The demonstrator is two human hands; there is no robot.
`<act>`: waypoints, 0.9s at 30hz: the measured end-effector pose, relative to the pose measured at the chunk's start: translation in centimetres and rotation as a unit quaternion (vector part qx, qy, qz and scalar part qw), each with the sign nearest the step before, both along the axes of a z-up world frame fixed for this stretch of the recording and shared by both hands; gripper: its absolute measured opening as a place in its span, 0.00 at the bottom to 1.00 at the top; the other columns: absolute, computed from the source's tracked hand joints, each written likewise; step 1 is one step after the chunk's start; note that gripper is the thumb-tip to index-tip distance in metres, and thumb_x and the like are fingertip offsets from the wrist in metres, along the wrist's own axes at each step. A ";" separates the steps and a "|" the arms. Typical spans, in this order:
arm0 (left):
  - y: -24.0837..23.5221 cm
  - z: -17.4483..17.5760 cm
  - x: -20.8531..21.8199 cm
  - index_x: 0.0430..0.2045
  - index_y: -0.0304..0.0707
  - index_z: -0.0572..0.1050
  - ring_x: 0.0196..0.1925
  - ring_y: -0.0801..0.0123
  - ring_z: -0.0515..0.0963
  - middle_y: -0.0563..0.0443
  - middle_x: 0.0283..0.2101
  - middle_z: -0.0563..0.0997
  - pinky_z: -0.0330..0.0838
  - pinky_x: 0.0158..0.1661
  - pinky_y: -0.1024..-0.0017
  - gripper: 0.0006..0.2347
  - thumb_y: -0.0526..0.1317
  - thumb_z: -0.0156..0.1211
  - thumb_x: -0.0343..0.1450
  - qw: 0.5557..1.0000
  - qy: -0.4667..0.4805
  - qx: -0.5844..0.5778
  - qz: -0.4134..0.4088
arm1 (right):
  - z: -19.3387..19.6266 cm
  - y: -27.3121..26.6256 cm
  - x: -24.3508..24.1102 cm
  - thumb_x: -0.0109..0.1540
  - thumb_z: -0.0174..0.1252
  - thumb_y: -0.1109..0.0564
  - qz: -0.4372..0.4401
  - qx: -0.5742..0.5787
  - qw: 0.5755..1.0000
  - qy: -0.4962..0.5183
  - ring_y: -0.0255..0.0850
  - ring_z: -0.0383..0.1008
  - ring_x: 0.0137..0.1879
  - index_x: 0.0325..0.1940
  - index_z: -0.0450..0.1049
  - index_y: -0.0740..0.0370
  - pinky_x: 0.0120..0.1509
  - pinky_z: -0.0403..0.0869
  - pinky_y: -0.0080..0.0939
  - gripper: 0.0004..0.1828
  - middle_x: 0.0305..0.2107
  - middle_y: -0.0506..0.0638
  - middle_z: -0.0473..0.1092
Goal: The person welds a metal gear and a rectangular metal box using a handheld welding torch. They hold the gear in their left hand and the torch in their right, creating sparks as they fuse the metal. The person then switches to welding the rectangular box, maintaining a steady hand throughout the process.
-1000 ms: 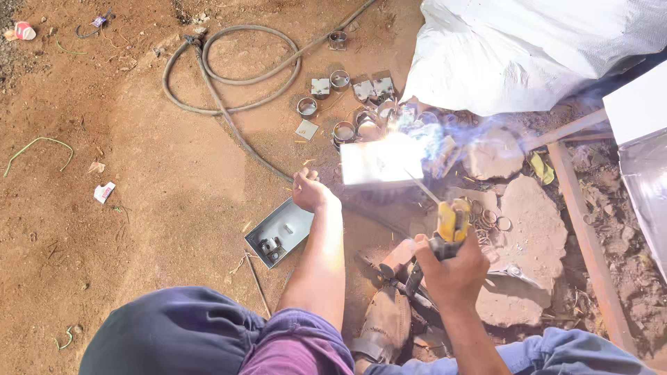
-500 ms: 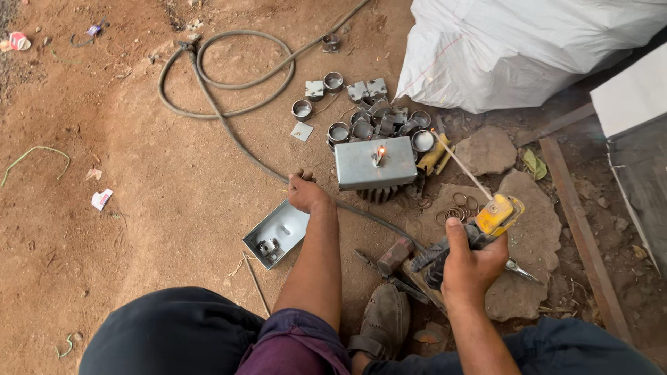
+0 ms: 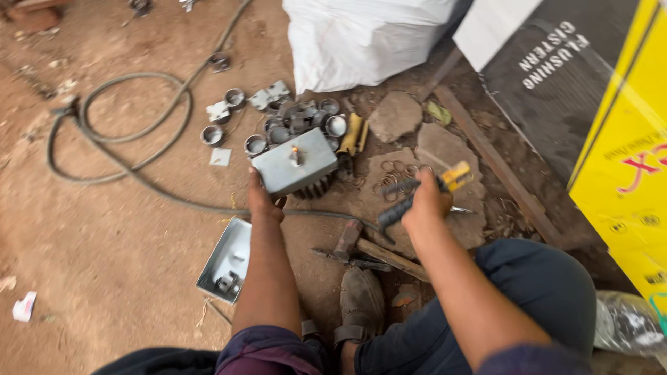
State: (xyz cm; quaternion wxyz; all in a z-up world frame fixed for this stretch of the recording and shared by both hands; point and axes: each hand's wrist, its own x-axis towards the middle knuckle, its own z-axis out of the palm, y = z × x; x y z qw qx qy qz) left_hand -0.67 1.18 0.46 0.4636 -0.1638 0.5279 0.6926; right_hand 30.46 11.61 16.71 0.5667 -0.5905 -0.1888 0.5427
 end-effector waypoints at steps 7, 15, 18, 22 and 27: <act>-0.1 1.1 0.2 0.59 0.58 0.71 0.57 0.62 0.76 0.57 0.57 0.78 0.67 0.56 0.54 0.28 0.66 0.54 0.67 0.998 -0.034 0.042 -0.013 | -4.7 14.0 6.1 0.53 0.61 0.49 0.042 -0.057 0.996 0.060 0.42 0.70 0.30 0.36 0.68 0.53 0.36 0.73 0.50 0.13 0.28 0.47 0.68; -0.9 0.2 -0.8 0.58 0.46 0.73 0.55 0.62 0.79 0.52 0.53 0.82 0.69 0.55 0.61 0.30 0.64 0.61 0.67 0.993 -0.037 0.097 -0.051 | -13.7 18.2 12.5 0.57 0.60 0.44 -0.034 -0.084 0.991 0.099 0.45 0.72 0.43 0.46 0.71 0.51 0.50 0.73 0.52 0.18 0.40 0.48 0.72; -0.5 0.9 -0.3 0.57 0.48 0.73 0.56 0.64 0.78 0.55 0.53 0.82 0.68 0.54 0.61 0.32 0.66 0.59 0.64 0.993 -0.050 0.094 -0.060 | -14.4 17.6 12.8 0.61 0.54 0.39 -0.067 -0.155 0.984 0.057 0.46 0.76 0.52 0.53 0.72 0.52 0.57 0.76 0.55 0.23 0.48 0.49 0.73; -0.1 1.3 -0.1 0.58 0.48 0.72 0.57 0.61 0.79 0.52 0.53 0.82 0.71 0.54 0.57 0.33 0.67 0.60 0.62 0.995 -0.039 0.080 -0.054 | -15.1 18.1 13.0 0.68 0.41 0.46 -0.049 -0.222 0.971 0.077 0.53 0.76 0.57 0.60 0.70 0.52 0.58 0.74 0.70 0.20 0.52 0.54 0.73; 0.3 0.8 0.0 0.59 0.46 0.71 0.56 0.57 0.79 0.48 0.54 0.80 0.74 0.54 0.54 0.37 0.68 0.62 0.60 0.995 -0.051 0.075 -0.028 | -15.7 18.5 12.7 0.68 0.45 0.53 -0.034 -0.276 0.960 0.012 0.53 0.73 0.61 0.65 0.67 0.52 0.60 0.72 0.71 0.21 0.58 0.55 0.69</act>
